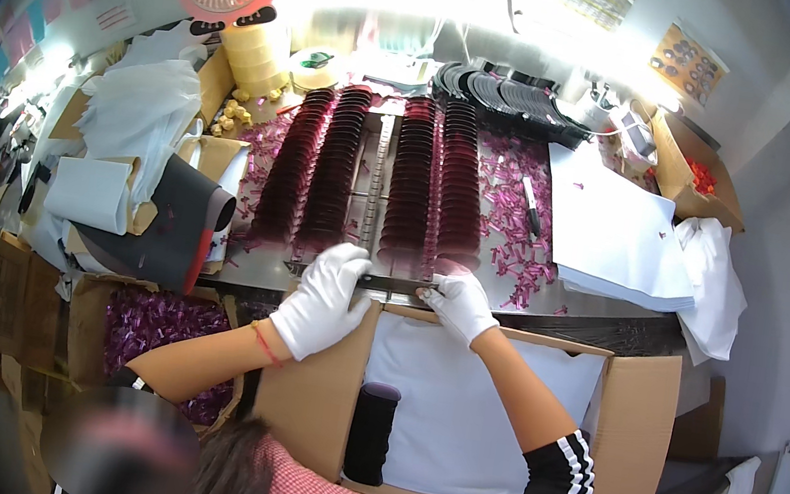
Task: The person assembles small dark red decorative items by inserting them into a metal rack, then removes them and places them into a cardboard box. The person repeats this process multiple times, handling the items one at a time.
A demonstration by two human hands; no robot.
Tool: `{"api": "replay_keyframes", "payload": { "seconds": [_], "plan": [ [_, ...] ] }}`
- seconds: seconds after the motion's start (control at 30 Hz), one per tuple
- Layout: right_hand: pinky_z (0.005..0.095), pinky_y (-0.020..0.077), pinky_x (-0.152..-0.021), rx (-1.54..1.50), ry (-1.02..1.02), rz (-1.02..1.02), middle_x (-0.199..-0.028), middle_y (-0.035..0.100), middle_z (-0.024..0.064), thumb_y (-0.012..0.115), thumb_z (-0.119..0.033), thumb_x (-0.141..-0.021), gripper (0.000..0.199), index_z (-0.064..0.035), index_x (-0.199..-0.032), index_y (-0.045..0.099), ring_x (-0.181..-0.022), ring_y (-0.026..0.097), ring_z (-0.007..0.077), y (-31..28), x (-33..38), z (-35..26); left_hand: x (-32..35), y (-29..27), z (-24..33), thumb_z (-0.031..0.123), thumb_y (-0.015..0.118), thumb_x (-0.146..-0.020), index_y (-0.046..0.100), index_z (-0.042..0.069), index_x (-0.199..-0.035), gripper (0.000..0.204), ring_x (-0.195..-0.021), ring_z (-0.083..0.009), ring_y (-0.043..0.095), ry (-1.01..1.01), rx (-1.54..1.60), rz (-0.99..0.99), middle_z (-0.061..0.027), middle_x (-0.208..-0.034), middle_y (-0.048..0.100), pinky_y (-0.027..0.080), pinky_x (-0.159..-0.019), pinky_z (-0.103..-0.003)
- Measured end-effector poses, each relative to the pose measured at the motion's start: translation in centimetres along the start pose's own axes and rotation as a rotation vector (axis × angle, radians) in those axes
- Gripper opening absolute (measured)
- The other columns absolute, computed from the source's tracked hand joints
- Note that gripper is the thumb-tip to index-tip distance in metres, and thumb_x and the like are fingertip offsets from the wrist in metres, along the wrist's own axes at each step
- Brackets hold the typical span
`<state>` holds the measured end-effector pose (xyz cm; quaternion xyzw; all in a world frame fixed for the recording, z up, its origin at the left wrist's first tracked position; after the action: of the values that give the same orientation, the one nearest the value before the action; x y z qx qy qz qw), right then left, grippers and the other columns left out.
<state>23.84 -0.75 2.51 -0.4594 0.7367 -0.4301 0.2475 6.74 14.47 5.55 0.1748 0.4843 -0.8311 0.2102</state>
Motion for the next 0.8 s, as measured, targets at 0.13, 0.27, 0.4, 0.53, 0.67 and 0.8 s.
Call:
{"api": "replay_keyframes", "payload": {
  "seconds": [0.13, 0.27, 0.4, 0.53, 0.67, 0.8],
  "plan": [
    [0.0359, 0.0503, -0.091, -0.208, 0.081, -0.176, -0.106, 0.069, 0.0190, 0.070, -0.025, -0.086, 0.041, -0.0026, -0.119, 0.064, -0.102, 0.066, 0.0301, -3.2, 1.2, 1.7, -0.3, 2.4, -0.6, 0.016, 0.072, -0.078, 0.049, -0.007, -0.127, 0.059, -0.131, -0.0410, 0.042, -0.017, -0.151, -0.101, -0.0236, -0.136, 0.044, 0.040, -0.107, -0.047],
    [0.0345, 0.0210, -0.119, -0.834, 0.207, -0.023, -0.161, 0.020, 0.0191, 0.061, -0.046, -0.093, 0.093, -0.0029, -0.157, 0.010, -0.149, 0.021, 0.0256, -4.8, 0.8, 3.4, -1.9, 2.6, -0.5, 0.024, 0.069, -0.083, 0.060, -0.005, -0.113, 0.042, -0.135, -0.0468, 0.037, -0.067, -0.287, -0.274, -0.0266, -0.148, 0.038, 0.045, -0.103, -0.049],
    [0.0352, 0.0043, -0.122, -0.957, -0.024, 0.372, -0.165, 0.010, 0.0128, 0.023, -0.074, -0.094, 0.095, -0.0068, -0.159, 0.003, -0.153, 0.008, 0.0226, -2.3, -1.7, 5.3, -4.1, 2.8, -1.1, 0.027, 0.064, -0.088, 0.068, 0.003, -0.092, 0.025, -0.115, -0.0417, 0.054, -0.016, -0.221, -0.485, -0.0200, -0.118, 0.059, 0.052, -0.087, -0.048],
    [0.0376, 0.0138, -0.123, -1.460, -0.040, 0.494, -0.165, 0.010, 0.0090, 0.028, -0.072, -0.096, 0.091, -0.0107, -0.159, 0.005, -0.151, 0.013, 0.0206, -2.7, -5.3, 1.2, -4.8, 1.7, -2.5, 0.026, 0.061, -0.091, 0.069, 0.003, -0.088, 0.024, -0.093, -0.0365, 0.062, 0.046, -0.120, -0.666, -0.0177, -0.094, 0.062, 0.053, -0.078, -0.045],
    [0.0381, 0.0141, -0.123, -1.459, -0.136, 0.558, -0.165, 0.009, 0.0092, 0.032, -0.069, -0.097, 0.090, -0.0098, -0.159, 0.005, -0.151, 0.013, 0.0213, -2.6, -7.3, -0.3, -4.3, 1.3, -4.6, 0.022, 0.059, -0.089, 0.069, 0.010, -0.082, 0.017, -0.087, -0.0306, 0.066, 0.208, -0.143, -0.624, -0.0120, -0.096, 0.062, 0.057, -0.071, -0.041],
    [0.0364, 0.0183, -0.119, -1.376, -0.194, 0.620, -0.165, 0.011, 0.0102, 0.035, -0.061, -0.099, 0.084, -0.0077, -0.158, 0.008, -0.150, 0.015, 0.0214, -2.8, -8.8, -1.2, -3.4, 1.7, -7.0, 0.020, 0.061, -0.083, 0.069, 0.011, -0.082, 0.012, -0.083, -0.0291, 0.067, 0.402, -0.196, -0.647, -0.0123, -0.093, 0.063, 0.057, -0.068, -0.040]
  ]
}}
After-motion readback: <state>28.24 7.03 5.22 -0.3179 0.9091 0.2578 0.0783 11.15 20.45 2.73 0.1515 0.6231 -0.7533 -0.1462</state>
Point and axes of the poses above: each hand's wrist, its own x-axis away from the middle knuckle, its own y-axis out of the palm, z = x × y, the point moved 3 cm from there along -x, towards the middle knuckle
